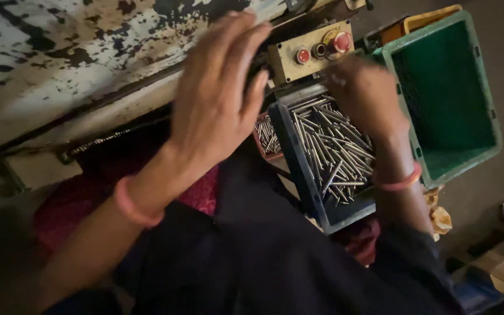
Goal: The person repeatedly staples a plastic-wrapped cardboard package using a manual stapling machine. They pick up staples from a green bin, place them into the machine, and press the package to secure it.
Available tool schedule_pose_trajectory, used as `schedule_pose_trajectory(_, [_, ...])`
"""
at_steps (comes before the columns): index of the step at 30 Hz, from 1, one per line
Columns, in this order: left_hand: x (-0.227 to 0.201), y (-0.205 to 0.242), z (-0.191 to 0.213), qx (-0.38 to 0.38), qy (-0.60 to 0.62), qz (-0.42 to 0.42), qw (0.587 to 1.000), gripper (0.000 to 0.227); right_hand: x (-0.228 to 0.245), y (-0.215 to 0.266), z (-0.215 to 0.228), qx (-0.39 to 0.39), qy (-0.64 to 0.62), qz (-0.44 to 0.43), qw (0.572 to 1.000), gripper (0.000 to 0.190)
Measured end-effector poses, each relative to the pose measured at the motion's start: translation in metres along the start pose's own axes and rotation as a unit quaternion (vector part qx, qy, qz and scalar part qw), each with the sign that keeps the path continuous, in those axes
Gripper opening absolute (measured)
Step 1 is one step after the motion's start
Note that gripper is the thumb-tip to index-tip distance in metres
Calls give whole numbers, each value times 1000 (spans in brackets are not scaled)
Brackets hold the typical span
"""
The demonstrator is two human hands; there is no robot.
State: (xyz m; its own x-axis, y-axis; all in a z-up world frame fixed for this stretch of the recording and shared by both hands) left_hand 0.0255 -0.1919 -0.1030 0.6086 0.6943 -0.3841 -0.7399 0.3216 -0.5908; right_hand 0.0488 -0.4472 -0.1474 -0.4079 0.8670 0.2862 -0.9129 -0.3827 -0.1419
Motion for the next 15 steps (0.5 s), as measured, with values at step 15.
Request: schedule_pose_trajectory(15, [16,-77,-148,-15,264,116,957,30,-67,92,-104,36,-17,-123,992,7])
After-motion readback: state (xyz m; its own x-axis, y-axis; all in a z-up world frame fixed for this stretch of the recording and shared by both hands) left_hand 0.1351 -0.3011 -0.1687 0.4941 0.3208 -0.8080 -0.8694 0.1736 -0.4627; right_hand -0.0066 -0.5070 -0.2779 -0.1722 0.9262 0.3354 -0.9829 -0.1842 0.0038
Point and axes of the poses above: each hand's wrist, its own y-axis away from the middle knuckle, its own z-axis out of the back of the hand, x = y × z, the point moved 6 cm from there along -y, towards the middle knuckle, and after that the axes turned 4 degrees about -y, right-handed, at the moved point
